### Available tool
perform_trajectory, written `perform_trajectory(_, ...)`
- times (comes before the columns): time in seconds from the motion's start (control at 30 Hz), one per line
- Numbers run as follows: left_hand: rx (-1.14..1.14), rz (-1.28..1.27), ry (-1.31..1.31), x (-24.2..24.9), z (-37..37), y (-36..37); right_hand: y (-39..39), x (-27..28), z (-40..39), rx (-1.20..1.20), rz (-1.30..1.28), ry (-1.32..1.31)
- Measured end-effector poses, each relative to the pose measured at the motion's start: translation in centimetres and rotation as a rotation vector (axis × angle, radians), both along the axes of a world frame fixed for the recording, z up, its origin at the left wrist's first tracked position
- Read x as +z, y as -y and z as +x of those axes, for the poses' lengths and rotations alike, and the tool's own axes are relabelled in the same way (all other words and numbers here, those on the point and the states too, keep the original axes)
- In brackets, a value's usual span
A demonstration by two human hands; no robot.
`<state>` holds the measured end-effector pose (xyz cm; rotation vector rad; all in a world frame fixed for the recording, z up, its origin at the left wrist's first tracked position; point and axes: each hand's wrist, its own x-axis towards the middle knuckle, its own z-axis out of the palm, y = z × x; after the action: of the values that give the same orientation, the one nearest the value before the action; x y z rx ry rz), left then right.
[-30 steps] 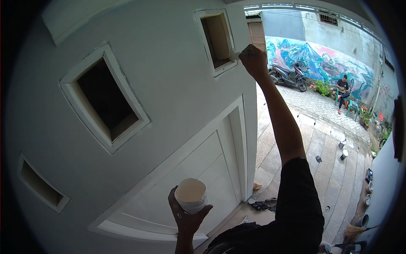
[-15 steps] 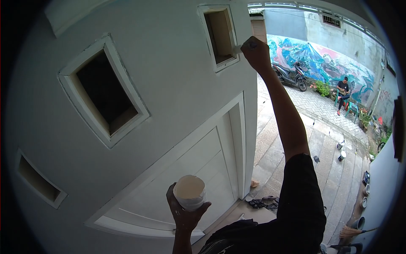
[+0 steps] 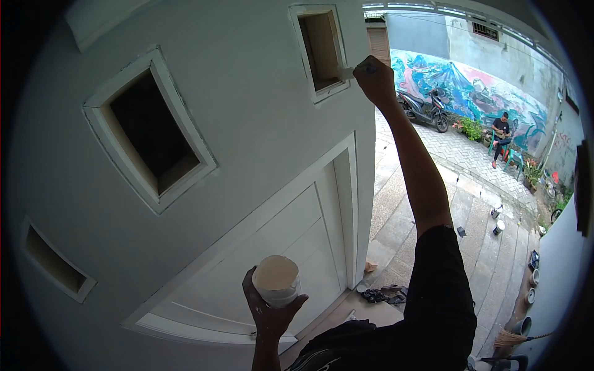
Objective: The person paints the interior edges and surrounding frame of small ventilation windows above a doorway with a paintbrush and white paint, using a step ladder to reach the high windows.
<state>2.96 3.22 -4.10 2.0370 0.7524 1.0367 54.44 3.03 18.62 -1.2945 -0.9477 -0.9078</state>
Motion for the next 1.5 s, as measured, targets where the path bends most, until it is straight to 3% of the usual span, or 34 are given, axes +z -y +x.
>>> perform_trajectory(0.07,-0.007,-0.014,0.02,0.5,0.1,0.0,0.4,2.1,-0.7,-0.003,0.029,-0.006)
perform_trajectory(0.13,-0.01,-0.031,0.029,0.5,0.2,0.0,-0.2,4.0,-0.9,0.091,0.235,0.125)
perform_trajectory(0.23,-0.006,-0.031,0.031,0.3,0.1,-0.2,-1.8,3.6,0.2,0.061,0.154,0.238)
perform_trajectory(0.53,0.037,-0.002,-0.027,-0.5,-0.5,0.6,-0.7,-4.5,1.0,0.08,0.039,-0.108)
perform_trajectory(0.6,0.016,-0.033,0.002,-0.3,-0.5,0.5,-0.8,-3.8,1.6,0.443,0.296,-0.329)
perform_trajectory(0.7,0.006,-0.051,0.004,0.1,-0.2,0.7,-1.2,-3.5,1.7,0.417,0.439,-0.273)
perform_trajectory(0.83,0.005,-0.068,0.01,-0.2,-0.1,0.9,-2.1,-6.3,2.9,0.474,0.389,-0.341)
perform_trajectory(0.93,0.006,-0.035,-0.006,-0.2,-0.3,1.0,-1.2,-6.4,2.0,0.372,0.249,-0.377)
perform_trajectory(1.1,-0.006,-0.051,0.01,0.2,0.4,1.2,-1.2,-5.6,1.2,0.386,0.452,-0.387)
perform_trajectory(1.27,-0.019,-0.019,0.01,0.2,1.0,1.5,-0.1,-5.0,0.7,0.301,0.108,-0.512)
perform_trajectory(1.37,-0.019,-0.027,0.01,0.2,1.1,1.2,-0.2,-3.8,1.1,0.397,0.316,-0.408)
perform_trajectory(1.43,-0.001,-0.022,-0.012,0.0,1.0,1.4,-0.8,-4.0,0.9,0.073,0.041,-0.205)
perform_trajectory(1.5,-0.013,-0.001,-0.006,0.1,1.0,1.3,-0.1,-3.3,0.5,0.021,-0.001,-0.09)
